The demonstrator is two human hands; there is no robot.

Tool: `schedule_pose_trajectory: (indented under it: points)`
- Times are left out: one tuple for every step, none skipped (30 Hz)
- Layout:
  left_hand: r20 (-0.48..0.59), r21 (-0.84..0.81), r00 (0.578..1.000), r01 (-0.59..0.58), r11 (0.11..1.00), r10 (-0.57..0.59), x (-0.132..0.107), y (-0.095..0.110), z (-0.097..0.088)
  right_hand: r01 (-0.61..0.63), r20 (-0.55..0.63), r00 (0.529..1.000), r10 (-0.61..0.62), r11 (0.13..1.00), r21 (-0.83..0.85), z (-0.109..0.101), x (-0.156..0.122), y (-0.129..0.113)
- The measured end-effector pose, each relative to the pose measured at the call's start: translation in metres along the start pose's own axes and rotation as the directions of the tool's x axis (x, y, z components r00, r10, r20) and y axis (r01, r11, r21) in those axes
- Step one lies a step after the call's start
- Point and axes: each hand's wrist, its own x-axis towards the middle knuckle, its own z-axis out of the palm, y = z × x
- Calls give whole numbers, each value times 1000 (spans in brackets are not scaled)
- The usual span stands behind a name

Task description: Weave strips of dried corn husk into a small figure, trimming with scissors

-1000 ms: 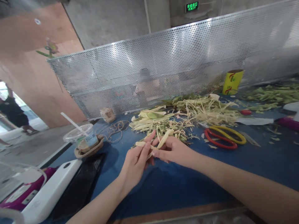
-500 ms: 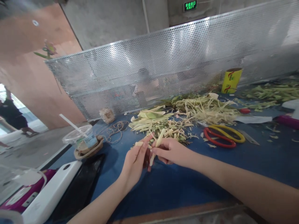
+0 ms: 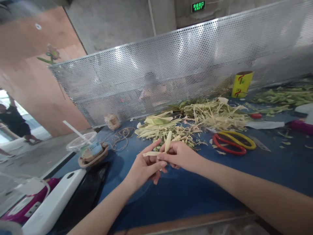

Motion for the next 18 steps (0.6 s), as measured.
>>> schedule_pose_trajectory:
  points:
    - [-4, 2, 1000, 6, 1000, -6, 0, 0, 2, 11, -5, 1000, -11, 1000, -6, 0, 0, 0]
    - [-9, -3, 1000, 5, 1000, -5, -1, 0, 4, 17, -6, 1000, -17, 1000, -10, 0, 0, 0]
    - [-13, -16, 1000, 1, 1000, -1, -1, 0, 6, 15, -9, 1000, -16, 1000, -12, 0, 0, 1]
    - [-16, -36, 1000, -4, 999, 4, -2, 0, 8, 11, -14, 1000, -11, 1000, -13, 0, 0, 1]
    - [-21, -60, 1000, -10, 998, 9, -2, 0, 10, 3, -22, 1000, -4, 1000, -19, 0, 0, 1]
    - [-29, -86, 999, -15, 996, 13, -3, 0, 11, -4, -31, 1000, 3, 1000, -20, 0, 1, 1]
    - [-38, -110, 999, -20, 994, 16, -3, -1, 12, -6, -43, 999, 5, 1000, -18, 0, 1, 1]
    - [-44, -132, 999, -23, 991, 18, -4, -2, 13, -3, -55, 998, 2, 1000, -15, 0, 2, 2]
    - [-44, -149, 999, -25, 988, 19, -4, -3, 14, 6, -58, 998, -7, 1000, -14, -1, 2, 2]
    - [-40, -162, 999, -27, 986, 21, -4, -4, 14, 18, -53, 998, -19, 1000, -19, -1, 3, 3]
    - [-34, -169, 999, -28, 985, 23, -4, -5, 14, 28, -42, 999, -30, 999, -30, -1, 3, 4]
    - [-27, -171, 999, -27, 985, 23, -4, -6, 14, 37, -32, 999, -38, 998, -46, -2, 4, 5]
    - [-23, -170, 1000, -22, 985, 19, -5, -6, 14, 39, -29, 999, -41, 997, -67, -2, 5, 6]
    - [-18, -165, 1000, -10, 986, 7, -5, -7, 14, 37, -29, 999, -40, 996, -83, -3, 5, 6]
    - [-17, -160, 1000, 5, 987, -8, -5, -7, 14, 35, -36, 999, -38, 995, -90, -4, 6, 7]
    - [-19, -153, 1000, 15, 988, -18, -6, -7, 14, 30, -45, 998, -34, 996, -86, -4, 6, 7]
    - [-26, -145, 999, 15, 989, -19, -6, -7, 15, 23, -45, 999, -26, 997, -67, -5, 6, 7]
    - [-40, -131, 999, 6, 991, -11, -7, -6, 15, 16, -34, 999, -17, 999, -34, -6, 6, 6]
